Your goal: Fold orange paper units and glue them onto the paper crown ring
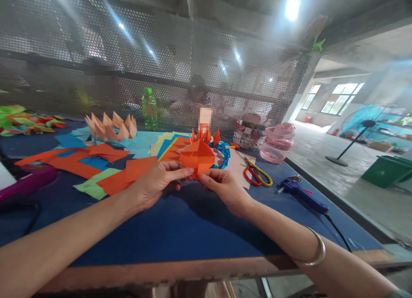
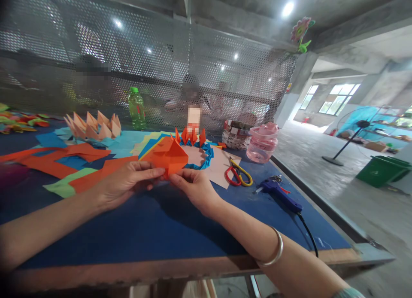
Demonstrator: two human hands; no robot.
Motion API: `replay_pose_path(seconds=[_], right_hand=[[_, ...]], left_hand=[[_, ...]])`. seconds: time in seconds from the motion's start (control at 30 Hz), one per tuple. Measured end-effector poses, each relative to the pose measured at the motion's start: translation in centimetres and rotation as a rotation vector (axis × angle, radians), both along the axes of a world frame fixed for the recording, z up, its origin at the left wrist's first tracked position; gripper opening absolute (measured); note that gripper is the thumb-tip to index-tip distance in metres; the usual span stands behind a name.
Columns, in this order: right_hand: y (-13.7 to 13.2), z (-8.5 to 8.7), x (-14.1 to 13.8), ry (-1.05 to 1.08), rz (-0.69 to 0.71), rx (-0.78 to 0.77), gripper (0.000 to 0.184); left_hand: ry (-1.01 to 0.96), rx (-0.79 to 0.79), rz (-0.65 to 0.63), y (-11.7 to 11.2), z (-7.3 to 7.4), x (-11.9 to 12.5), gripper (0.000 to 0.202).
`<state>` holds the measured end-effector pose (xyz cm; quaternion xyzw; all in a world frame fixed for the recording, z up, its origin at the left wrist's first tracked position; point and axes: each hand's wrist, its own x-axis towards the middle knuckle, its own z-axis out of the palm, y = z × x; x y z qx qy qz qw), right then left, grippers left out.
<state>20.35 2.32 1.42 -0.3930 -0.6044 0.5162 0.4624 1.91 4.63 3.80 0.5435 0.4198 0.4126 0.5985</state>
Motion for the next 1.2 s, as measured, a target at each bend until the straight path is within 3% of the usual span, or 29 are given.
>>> replay_pose_path(seconds=[0.77, 1.2], right_hand=[[-0.17, -0.05, -0.08, -0.083, -0.013, 0.105, 0.045], [-0.34, -0.03, -0.25, -0.108, 0.012, 0.102, 0.043]], left_hand=[[0.051, 0.067, -0.062, -0.27, -0.13, 0.07, 0.022], [0.069, 0.091, -0.036, -0.53, 0.04, 0.32, 0.022]])
